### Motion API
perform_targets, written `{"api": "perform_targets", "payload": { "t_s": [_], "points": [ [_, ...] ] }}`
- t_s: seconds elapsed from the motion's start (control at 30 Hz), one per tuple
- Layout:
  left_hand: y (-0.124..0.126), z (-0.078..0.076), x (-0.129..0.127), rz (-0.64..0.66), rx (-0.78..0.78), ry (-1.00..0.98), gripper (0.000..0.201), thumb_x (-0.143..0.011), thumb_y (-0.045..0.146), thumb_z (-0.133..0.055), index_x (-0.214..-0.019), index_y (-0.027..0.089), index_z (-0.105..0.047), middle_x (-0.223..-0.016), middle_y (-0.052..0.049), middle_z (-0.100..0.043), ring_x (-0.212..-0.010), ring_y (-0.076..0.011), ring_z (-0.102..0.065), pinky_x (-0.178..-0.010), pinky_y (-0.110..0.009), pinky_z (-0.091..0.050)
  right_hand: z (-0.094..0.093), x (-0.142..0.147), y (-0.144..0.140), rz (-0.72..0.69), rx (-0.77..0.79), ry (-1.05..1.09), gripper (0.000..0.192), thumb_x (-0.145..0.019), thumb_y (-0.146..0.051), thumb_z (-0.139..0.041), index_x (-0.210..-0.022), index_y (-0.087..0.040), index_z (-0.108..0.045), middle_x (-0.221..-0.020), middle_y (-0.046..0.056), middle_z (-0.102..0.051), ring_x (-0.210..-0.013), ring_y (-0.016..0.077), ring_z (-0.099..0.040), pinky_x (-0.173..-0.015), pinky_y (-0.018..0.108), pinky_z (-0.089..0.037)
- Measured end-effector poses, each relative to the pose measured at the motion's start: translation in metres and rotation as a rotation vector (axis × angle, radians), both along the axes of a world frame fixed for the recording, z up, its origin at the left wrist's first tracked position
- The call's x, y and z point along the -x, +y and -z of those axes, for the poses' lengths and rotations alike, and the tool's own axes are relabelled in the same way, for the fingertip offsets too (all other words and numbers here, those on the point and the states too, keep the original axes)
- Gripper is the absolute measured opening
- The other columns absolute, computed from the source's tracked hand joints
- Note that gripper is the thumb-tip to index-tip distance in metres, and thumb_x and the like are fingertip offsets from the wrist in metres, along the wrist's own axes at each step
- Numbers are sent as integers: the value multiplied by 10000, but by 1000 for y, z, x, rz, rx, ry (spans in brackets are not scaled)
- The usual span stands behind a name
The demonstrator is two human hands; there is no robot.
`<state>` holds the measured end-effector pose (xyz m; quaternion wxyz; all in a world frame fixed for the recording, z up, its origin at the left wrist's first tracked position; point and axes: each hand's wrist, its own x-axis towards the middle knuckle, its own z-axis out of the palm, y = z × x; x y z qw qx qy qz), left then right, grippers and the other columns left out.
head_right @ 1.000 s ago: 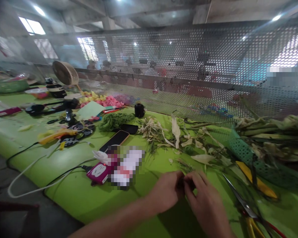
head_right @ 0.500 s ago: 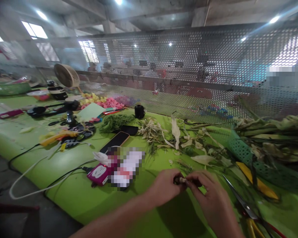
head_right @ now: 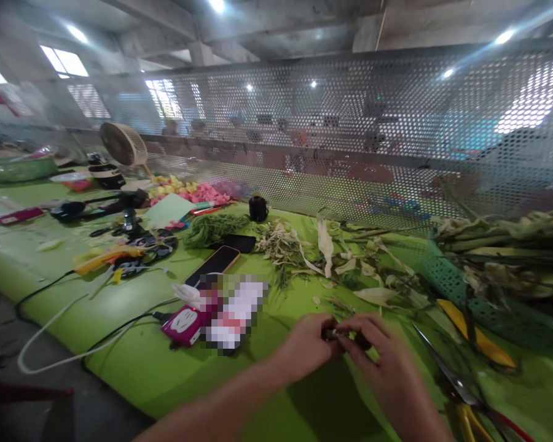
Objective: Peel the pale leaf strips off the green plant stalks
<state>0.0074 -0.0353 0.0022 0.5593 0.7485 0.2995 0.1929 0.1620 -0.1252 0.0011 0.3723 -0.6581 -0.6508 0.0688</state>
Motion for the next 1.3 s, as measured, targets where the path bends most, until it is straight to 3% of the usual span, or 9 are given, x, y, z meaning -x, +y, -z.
{"api": "perform_targets", "payload": {
  "t_s": [0.2, 0.4, 0.53, 0.67, 0.93, 1.1, 1.3],
  "points": [
    [3, 5, -1, -21, 99, -107, 157, -671, 303, -638, -683, 157, -583, -629, 37, -496, -621, -105, -439, -543, -220, -296, -5, -5, -1, 74, -18, 36, 163, -847, -404, -612, -872, -260, -683, -900, 35, -668, -814, 204, -625, -722, 312, -500],
    [-4, 4, -3, -14, -27, -53, 76, -667, 223, -630, -664, 153, -602, -597, 47, -471, -592, -96, -414, -538, -221, -280, -5, 7, 3, -11, 75, 77, 179, -852, -385, -588, -807, -254, -700, -823, 28, -686, -757, 200, -641, -669, 299, -509],
    [-4, 6, -4, 7, -47, -14, 102, -704, 227, -596, -747, 160, -659, -651, 16, -566, -611, -118, -468, -547, -227, -314, -9, 0, 2, 41, 78, 121, 195, -835, -413, -610, -901, -255, -703, -880, 32, -712, -781, 207, -660, -701, 309, -521],
    [-5, 7, -4, -20, -218, 118, 147, -728, 229, -576, -814, 170, -679, -745, -31, -650, -667, -159, -525, -579, -255, -329, -10, -7, 2, 38, 75, 93, 205, -839, -397, -586, -909, -258, -718, -882, 34, -723, -785, 213, -667, -696, 314, -518],
    [-8, 3, -1, -9, -265, 235, 146, -762, 251, -545, -803, 183, -668, -724, -33, -639, -635, -158, -490, -617, -269, -338, -12, 3, 4, 5, 187, 64, 154, -835, -286, -555, -727, -234, -653, -733, 2, -672, -684, 166, -600, -603, 276, -431],
    [-7, 4, -2, 3, -364, 266, 104, -702, 158, -534, -744, 184, -626, -697, -15, -604, -643, -154, -470, -579, -266, -267, -7, 4, 4, 31, 178, 247, 176, -834, -271, -537, -673, -224, -587, -671, -20, -622, -623, 143, -545, -560, 249, -386],
    [-7, 0, -2, 43, -310, 161, 113, -725, 154, -524, -740, 187, -630, -699, -1, -597, -672, -150, -495, -610, -251, -314, -9, 7, 7, 82, 122, 497, 199, -816, -299, -529, -639, -209, -544, -637, -26, -578, -594, 133, -519, -538, 247, -382]
  ]
}}
